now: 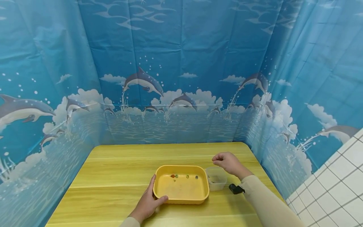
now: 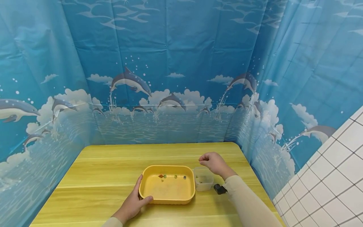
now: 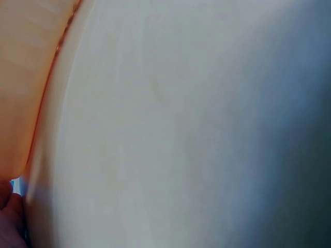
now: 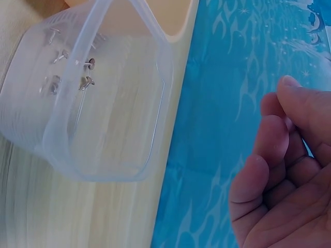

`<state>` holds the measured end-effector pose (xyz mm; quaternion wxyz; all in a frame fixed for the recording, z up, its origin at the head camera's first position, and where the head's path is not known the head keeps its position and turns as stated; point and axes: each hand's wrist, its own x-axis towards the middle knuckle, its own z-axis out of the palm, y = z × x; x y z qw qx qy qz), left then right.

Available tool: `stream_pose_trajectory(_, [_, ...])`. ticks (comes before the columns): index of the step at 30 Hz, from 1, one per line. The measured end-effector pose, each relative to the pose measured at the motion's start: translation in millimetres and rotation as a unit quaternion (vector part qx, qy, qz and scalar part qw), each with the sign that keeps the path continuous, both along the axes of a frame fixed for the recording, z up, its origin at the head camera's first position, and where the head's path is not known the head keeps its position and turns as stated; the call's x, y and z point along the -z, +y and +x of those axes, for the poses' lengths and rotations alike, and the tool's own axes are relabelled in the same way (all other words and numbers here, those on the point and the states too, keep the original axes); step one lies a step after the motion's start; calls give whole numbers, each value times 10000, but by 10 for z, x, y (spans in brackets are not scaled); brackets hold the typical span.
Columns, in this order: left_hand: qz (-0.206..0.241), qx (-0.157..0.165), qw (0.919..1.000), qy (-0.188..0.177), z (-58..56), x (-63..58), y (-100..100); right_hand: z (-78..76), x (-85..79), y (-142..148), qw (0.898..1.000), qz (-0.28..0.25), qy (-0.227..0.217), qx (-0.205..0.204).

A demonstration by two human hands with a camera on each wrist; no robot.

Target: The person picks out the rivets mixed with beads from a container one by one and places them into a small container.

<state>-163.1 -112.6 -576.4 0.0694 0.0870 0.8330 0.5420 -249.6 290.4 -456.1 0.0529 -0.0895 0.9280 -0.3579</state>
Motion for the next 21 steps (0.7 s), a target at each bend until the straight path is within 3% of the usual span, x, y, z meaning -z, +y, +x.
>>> stream_pose_trajectory(21, [45,-37,10000,37,-30,59,-3,44,49,69,9997,-35,-224,117])
